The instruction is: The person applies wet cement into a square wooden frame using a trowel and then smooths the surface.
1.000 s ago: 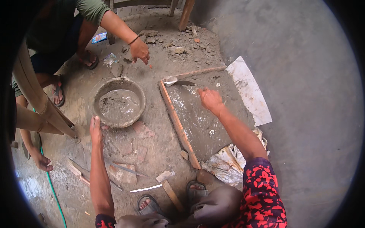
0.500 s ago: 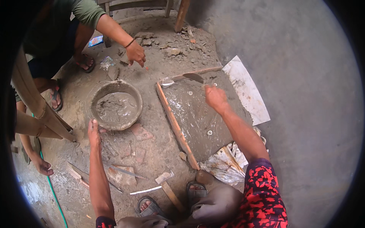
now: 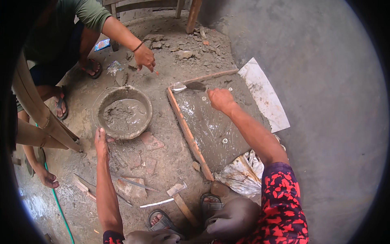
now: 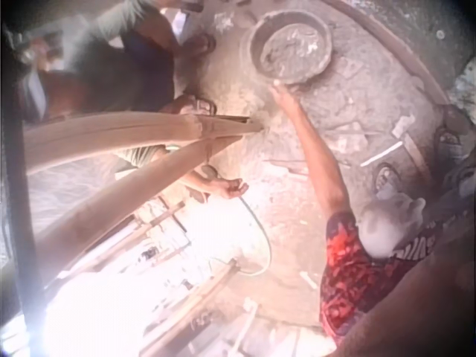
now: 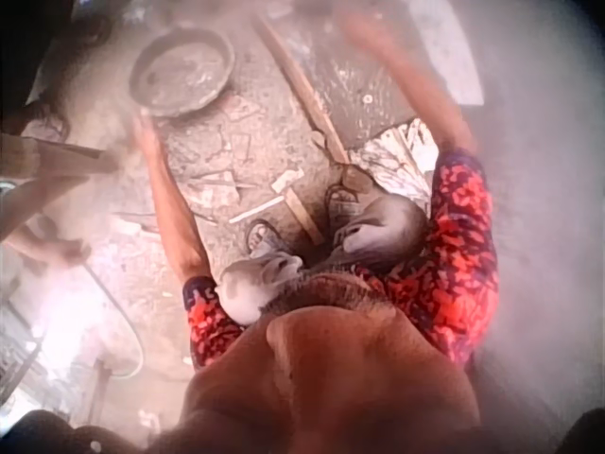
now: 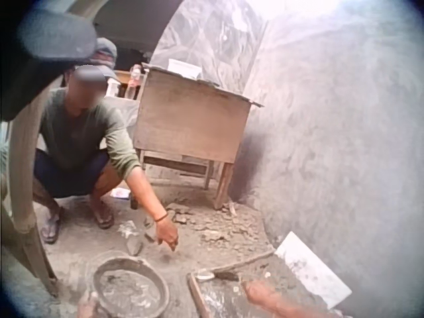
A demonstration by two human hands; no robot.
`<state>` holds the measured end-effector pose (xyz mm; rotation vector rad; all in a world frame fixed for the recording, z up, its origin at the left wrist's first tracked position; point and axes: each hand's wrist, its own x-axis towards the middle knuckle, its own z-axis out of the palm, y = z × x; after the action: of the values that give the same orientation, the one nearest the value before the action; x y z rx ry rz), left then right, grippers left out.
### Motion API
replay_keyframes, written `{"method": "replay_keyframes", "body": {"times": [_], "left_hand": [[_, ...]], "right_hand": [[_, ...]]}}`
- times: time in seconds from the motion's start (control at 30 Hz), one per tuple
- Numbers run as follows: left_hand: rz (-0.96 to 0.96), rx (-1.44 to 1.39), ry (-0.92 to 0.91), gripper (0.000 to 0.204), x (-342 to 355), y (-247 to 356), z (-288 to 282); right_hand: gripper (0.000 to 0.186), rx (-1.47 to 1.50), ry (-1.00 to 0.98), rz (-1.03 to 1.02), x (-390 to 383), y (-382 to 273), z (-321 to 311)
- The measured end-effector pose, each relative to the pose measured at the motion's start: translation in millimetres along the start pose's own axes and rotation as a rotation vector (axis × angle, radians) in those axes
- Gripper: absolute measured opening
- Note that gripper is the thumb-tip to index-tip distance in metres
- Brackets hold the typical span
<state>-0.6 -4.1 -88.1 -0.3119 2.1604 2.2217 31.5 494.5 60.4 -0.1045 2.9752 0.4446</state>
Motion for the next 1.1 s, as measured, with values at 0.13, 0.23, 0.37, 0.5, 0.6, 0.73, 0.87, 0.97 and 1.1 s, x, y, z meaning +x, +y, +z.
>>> {"method": "replay_keyframes", "body": {"times": [0.13, 0.23, 0.37, 0.5, 0.6, 0.73, 0.87, 0.97, 1.1], "left_hand": [[0.001, -0.012, 0.003, 0.064, -1, 0, 4], [0.013, -0.016, -0.01, 0.065, 0, 4, 3], [0.009, -0.047, 0.02, 0.063, -8, 12, 12], [-0.1, 0.031, 0.013, 0.062, -15, 23, 12], [0.022, -0.006, -0.008, 0.064, -3, 7, 2], [0.009, -0.001, 0.006, 0.065, -4, 7, 7], [-0.087, 0.052, 0.005, 0.067, -13, 23, 11], [-0.014, 0.005, -0.023, 0.066, -6, 13, 7], [0.002, 0.049, -0.013, 0.063, 0, 8, 1]], "right_hand": [[0.023, -0.039, -0.078, -0.015, -4, -7, 2], [0.023, 0.083, -0.01, -0.066, -15, -16, 4], [0.024, 0.157, 0.042, 0.021, -29, -29, 20], [0.024, 0.227, 0.099, 0.07, -34, -28, 16], [0.025, 0.212, 0.11, 0.099, -37, -22, 11], [0.026, 0.222, 0.141, -0.018, -35, -41, 20], [0.026, 0.226, 0.07, 0.0, -31, -47, 17], [0.025, 0.323, 0.147, 0.051, -47, -27, 14], [0.026, 0.293, 0.19, 0.054, -57, -15, 11]]}}
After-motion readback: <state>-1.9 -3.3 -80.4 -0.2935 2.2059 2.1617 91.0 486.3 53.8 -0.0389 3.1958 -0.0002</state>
